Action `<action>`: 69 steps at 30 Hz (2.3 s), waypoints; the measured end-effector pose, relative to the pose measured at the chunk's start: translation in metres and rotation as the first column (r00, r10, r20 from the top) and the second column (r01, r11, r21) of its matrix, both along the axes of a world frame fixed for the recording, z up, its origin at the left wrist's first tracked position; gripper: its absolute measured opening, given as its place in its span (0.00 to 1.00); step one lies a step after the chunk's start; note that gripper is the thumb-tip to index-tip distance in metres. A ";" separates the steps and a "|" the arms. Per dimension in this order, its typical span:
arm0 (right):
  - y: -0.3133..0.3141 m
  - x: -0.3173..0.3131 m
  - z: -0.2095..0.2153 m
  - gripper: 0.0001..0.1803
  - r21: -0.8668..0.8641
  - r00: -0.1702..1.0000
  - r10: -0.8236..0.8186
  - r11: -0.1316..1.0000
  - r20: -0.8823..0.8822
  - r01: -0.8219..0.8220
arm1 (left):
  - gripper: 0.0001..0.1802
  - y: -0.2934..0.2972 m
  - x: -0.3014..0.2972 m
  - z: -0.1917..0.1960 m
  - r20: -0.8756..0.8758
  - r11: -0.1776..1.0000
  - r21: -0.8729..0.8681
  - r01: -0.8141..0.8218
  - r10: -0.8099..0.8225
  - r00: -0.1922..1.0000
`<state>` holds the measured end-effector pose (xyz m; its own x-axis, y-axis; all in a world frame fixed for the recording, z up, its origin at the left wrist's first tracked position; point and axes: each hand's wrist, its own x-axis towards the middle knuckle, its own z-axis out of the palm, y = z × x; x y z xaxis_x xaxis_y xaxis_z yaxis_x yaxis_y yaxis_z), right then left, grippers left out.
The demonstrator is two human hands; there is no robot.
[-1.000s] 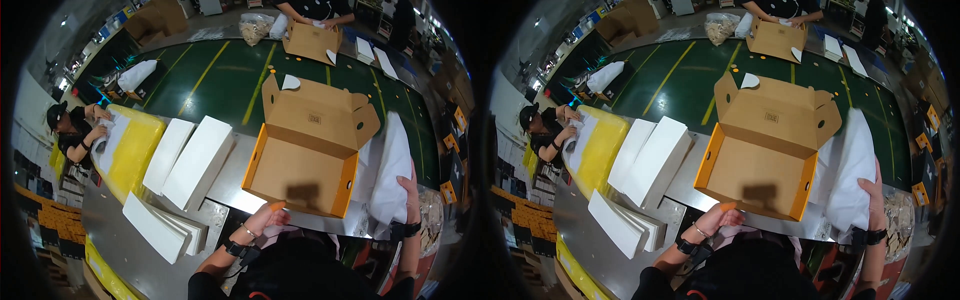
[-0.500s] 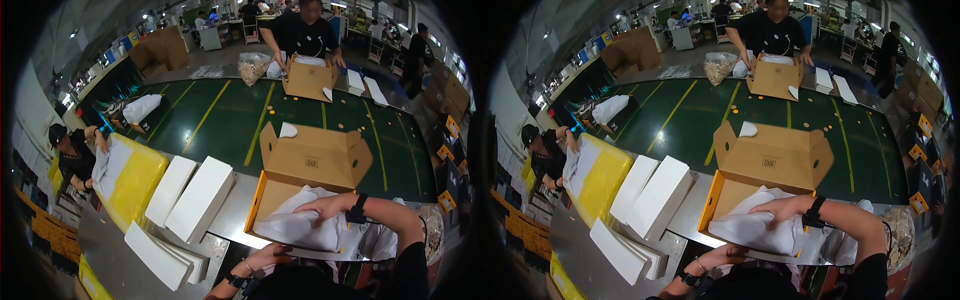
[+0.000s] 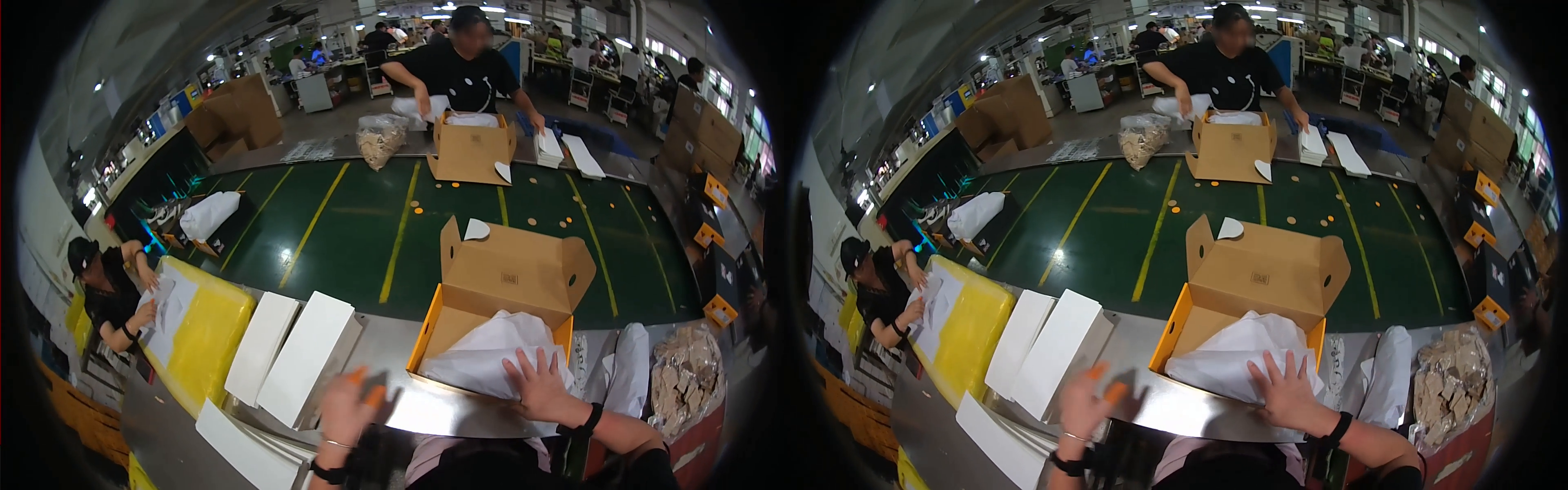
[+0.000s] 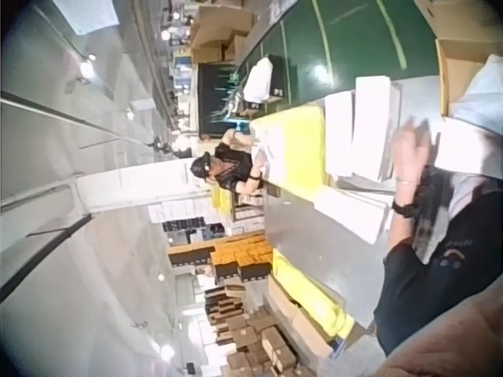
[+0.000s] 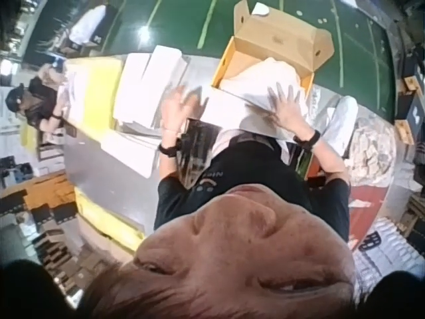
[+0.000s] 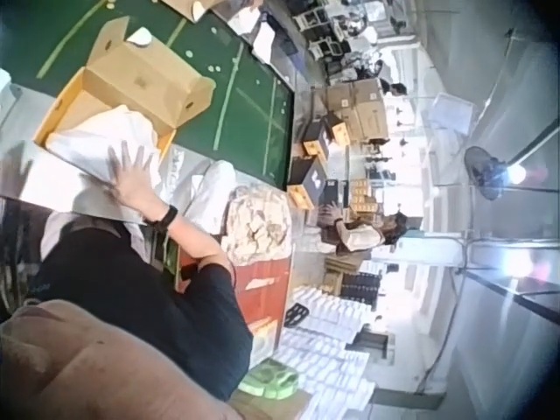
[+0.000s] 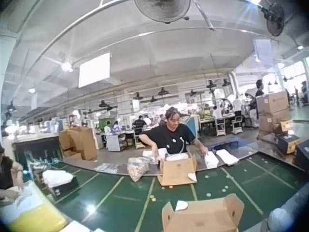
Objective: Packing shoes into boxes along a conveyor belt at a manufacturing facility.
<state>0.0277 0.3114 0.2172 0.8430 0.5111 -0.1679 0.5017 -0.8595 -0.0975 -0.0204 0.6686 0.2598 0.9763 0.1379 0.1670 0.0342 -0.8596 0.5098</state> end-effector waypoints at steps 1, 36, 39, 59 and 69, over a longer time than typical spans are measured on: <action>-0.002 0.001 -0.002 0.53 0.014 1.000 -0.016 1.000 -0.005 0.016 | 0.35 0.019 0.001 0.009 0.048 0.969 0.241 -0.053 0.043 0.998; -0.070 -0.015 0.002 0.47 0.623 0.966 0.037 0.770 -0.255 0.135 | 0.16 -0.176 0.108 0.001 -0.342 0.544 0.291 0.787 -0.708 0.617; -0.111 -0.016 0.028 0.40 0.636 0.974 -0.225 0.756 0.034 0.152 | 0.16 -0.166 0.111 -0.023 -0.430 0.504 0.255 0.826 -0.706 0.563; -0.213 -0.063 0.049 0.35 0.585 0.648 -0.210 -0.682 -0.732 0.440 | 0.45 -0.191 0.099 0.036 -0.066 0.601 -0.299 0.742 -0.788 0.612; -0.023 0.004 0.103 0.44 0.928 0.935 0.309 -0.267 -0.175 0.262 | 0.64 -0.180 0.086 0.082 0.332 0.346 -0.772 0.533 -0.495 0.803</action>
<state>0.0312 0.2885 0.3200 0.8814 0.2775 0.3823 0.2208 0.4735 -0.8527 0.0651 0.4884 0.3416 0.9019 -0.3028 0.3080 -0.2939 0.0922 0.9514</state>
